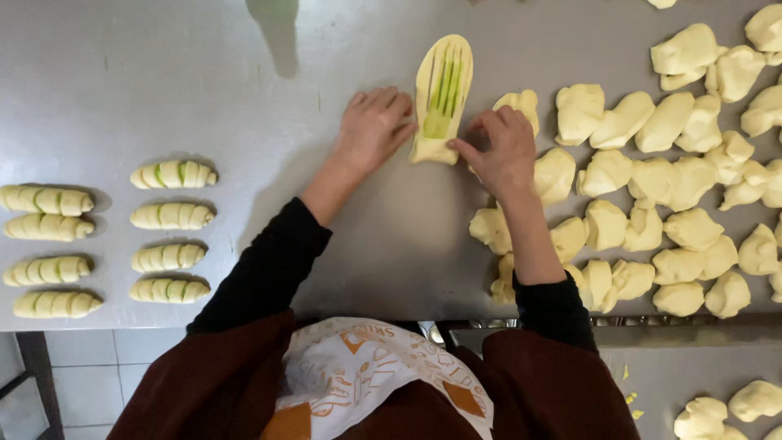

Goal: The person rolls strips of dough by hand, places the rolled pieces into metal baking pans, and arranges the pans on a rack.

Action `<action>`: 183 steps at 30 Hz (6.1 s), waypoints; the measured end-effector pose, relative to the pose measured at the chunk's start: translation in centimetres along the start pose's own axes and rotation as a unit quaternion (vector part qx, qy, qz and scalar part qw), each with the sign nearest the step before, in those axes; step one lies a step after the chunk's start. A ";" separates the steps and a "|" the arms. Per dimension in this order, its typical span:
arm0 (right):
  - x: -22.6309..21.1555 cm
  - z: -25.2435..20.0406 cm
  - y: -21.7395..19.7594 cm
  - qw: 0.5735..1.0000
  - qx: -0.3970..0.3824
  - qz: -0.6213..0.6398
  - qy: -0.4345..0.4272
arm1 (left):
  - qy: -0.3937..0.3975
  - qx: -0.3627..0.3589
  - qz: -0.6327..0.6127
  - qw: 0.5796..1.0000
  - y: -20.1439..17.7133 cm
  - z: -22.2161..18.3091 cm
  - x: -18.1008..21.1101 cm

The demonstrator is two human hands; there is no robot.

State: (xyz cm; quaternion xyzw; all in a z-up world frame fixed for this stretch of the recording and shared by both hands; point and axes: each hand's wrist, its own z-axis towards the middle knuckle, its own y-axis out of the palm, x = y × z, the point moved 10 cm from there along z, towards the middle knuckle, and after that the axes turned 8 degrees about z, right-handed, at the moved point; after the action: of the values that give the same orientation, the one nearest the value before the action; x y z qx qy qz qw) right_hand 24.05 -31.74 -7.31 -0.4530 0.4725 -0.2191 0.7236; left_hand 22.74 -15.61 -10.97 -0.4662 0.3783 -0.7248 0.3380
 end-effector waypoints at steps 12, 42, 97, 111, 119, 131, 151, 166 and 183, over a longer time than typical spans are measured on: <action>-0.9 4.8 -3.1 0.992 -0.036 0.122 -0.020 | -0.051 -0.126 -0.172 0.976 -1.3 3.9 0.3; 0.7 10.0 1.4 0.953 -0.211 0.214 0.049 | 0.081 -0.189 -0.168 0.964 0.6 10.0 0.6; -46.7 -11.2 20.6 0.914 -0.358 0.090 -0.167 | -0.317 0.385 -0.816 0.291 -19.3 -48.2 -9.6; -39.6 -6.0 25.0 0.900 -0.338 0.041 -0.272 | -0.318 0.389 -0.833 0.233 -16.9 -43.1 -9.8; -42.2 -2.3 18.0 0.890 -0.335 0.127 -0.281 | -0.309 0.389 -0.834 0.242 -14.9 -39.3 -9.3; -49.3 -7.9 11.9 0.828 -0.350 0.252 -0.359 | -0.271 0.379 -0.844 0.265 -14.2 -33.5 -13.5; -56.4 -8.9 13.1 0.768 -0.360 0.421 -0.322 | -0.211 0.538 -0.756 0.307 -21.2 -41.8 -20.8; -53.9 -5.0 30.0 0.904 -0.253 0.061 -0.338 | -0.154 0.536 -0.762 0.331 -28.2 -51.1 -28.8; -62.9 -3.8 17.3 0.860 -0.204 0.261 -0.388 | 0.014 0.229 -0.961 -0.152 -32.7 -42.2 -19.1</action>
State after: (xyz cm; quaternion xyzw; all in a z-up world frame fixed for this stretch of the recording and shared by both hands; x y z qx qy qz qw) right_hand -9.99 21.93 7.72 -0.4988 0.2886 0.2725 0.7705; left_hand -14.58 26.24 -2.50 0.2054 0.6669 0.3080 0.6466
